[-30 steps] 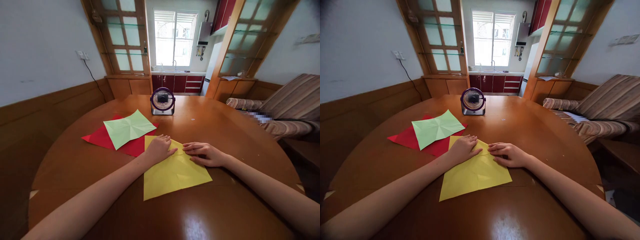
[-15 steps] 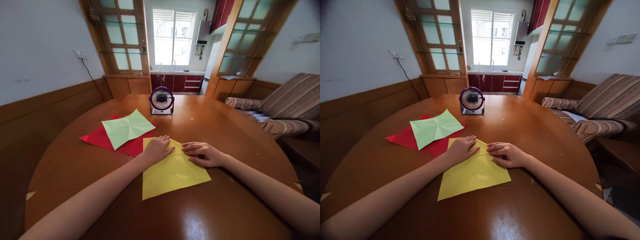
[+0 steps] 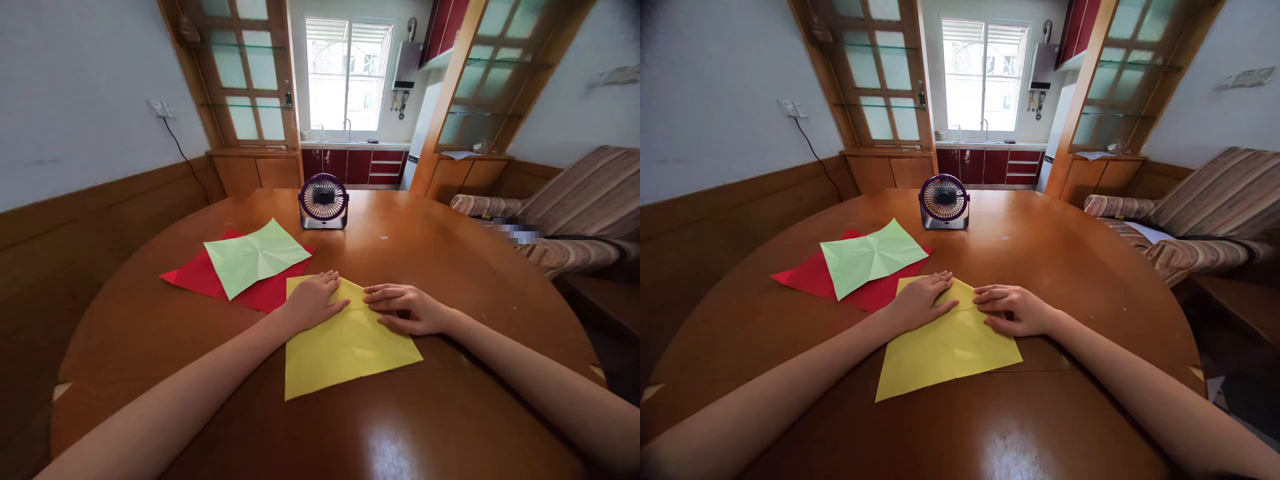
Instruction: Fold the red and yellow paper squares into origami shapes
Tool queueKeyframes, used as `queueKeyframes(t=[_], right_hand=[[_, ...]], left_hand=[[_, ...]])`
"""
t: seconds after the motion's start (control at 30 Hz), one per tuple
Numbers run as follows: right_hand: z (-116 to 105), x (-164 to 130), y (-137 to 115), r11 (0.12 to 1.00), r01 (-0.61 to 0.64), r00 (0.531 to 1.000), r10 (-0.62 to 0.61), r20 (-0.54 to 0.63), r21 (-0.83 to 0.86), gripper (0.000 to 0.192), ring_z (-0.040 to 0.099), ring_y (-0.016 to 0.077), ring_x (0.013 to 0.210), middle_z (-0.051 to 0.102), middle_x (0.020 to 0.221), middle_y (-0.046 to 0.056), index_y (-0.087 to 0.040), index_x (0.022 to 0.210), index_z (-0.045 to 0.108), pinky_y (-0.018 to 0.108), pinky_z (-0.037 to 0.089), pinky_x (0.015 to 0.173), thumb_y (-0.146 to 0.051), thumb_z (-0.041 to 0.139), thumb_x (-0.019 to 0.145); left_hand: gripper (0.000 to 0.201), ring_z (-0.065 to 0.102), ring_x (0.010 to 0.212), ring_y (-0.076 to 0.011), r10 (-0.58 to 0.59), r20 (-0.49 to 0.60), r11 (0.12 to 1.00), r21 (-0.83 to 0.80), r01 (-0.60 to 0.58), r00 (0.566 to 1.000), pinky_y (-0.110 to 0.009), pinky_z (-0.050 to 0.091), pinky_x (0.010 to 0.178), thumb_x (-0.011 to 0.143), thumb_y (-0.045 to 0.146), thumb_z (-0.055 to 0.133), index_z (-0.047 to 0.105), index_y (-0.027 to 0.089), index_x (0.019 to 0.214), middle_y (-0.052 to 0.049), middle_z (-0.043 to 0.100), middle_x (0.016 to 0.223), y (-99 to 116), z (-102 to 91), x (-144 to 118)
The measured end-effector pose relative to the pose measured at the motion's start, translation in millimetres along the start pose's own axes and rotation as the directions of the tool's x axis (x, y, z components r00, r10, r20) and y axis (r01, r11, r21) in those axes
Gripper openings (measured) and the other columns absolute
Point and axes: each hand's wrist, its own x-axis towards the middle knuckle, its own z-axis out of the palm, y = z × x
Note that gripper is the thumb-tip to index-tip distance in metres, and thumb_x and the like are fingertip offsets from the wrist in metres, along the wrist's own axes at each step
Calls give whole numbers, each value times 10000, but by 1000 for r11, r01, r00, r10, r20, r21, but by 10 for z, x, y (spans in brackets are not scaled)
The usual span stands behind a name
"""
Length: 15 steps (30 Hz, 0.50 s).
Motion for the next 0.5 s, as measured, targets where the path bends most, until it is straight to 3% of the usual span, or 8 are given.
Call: queueKeyframes(t=[0.5], right_hand=[[11, 0, 13, 1000, -10, 999, 10, -37, 21, 291, 561, 237, 1213, 663, 1190, 122, -181, 1191, 650, 452, 506, 1003, -190, 572, 910]], left_hand=[[493, 528, 1266, -252, -7, 14, 1000, 12, 7, 1000, -376, 405, 1094, 894, 484, 529, 616, 100, 1190, -156, 556, 1354, 5, -2, -3]])
